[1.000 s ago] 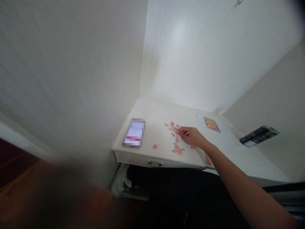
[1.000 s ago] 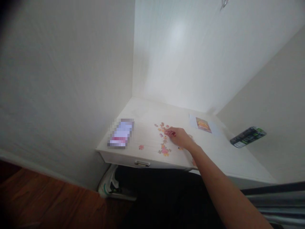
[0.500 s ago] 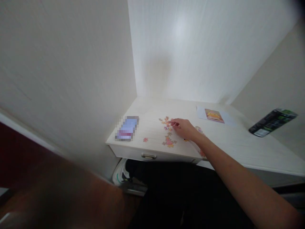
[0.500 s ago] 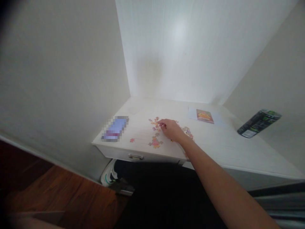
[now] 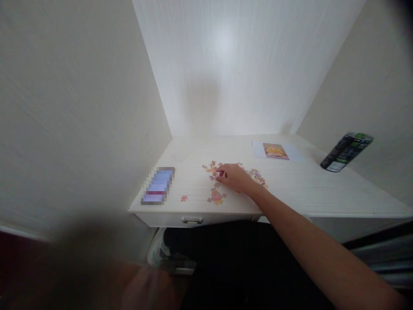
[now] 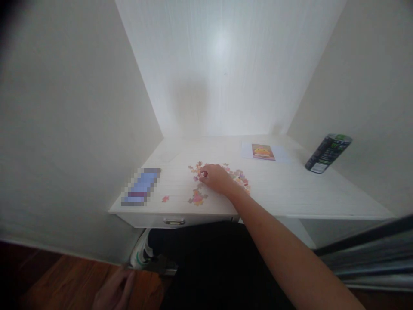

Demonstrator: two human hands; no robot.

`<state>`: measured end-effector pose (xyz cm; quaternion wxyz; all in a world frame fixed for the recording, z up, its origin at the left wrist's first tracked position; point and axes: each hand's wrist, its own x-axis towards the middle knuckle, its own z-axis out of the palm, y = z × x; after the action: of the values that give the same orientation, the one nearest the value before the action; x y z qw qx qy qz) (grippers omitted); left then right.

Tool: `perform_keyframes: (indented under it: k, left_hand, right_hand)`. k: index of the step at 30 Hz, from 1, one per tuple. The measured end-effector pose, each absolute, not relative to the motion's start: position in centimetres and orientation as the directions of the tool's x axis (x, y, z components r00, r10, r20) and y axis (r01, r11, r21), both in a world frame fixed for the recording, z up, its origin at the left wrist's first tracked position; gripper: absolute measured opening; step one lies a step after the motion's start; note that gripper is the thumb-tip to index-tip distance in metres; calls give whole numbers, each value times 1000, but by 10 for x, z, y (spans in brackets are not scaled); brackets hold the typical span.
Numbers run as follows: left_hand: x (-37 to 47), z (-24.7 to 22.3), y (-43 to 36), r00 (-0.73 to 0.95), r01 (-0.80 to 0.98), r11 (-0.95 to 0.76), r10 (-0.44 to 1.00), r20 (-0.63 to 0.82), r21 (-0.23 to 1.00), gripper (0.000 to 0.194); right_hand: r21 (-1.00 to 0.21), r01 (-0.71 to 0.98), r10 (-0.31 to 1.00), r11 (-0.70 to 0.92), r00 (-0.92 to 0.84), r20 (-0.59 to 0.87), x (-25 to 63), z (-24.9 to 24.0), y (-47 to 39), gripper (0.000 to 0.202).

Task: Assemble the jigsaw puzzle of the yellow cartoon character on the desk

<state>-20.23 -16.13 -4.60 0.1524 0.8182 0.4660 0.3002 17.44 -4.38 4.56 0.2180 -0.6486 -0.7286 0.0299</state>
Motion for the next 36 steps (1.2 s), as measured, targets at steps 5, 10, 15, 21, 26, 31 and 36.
perform_keyframes:
  k: [5, 10, 15, 21, 26, 31, 36]
  left_hand:
    - [-149, -7, -108, 465, 500, -729, 681, 566, 467, 18]
    - [-92, 32, -65, 579, 378, -827, 561, 592, 416, 12]
    - [-67, 34, -44, 755, 361, -838, 520, 399, 410, 17]
    - [-60, 30, -42, 743, 393, -813, 556, 373, 430, 12]
    - [-61, 33, -40, 747, 380, -779, 576, 331, 499, 13]
    - [-62, 34, -40, 740, 367, -734, 602, 298, 572, 13]
    - [-65, 34, -41, 747, 346, -743, 588, 310, 572, 14]
  right_hand:
    - [-320, 935, 952, 157, -57, 301, 178, 41, -45, 32]
    - [-321, 936, 944, 141, -30, 329, 180, 34, -47, 25]
    - [-305, 936, 943, 177, -72, 326, 180, 33, -45, 23]
    - [-312, 930, 944, 194, -91, 316, 191, 32, -47, 26]
    - [-339, 925, 941, 170, -50, 335, 191, 34, -50, 22]
    - [-296, 941, 946, 163, -64, 317, 186, 35, -48, 22]
    - [-318, 934, 943, 164, -54, 329, 182, 33, -47, 25]
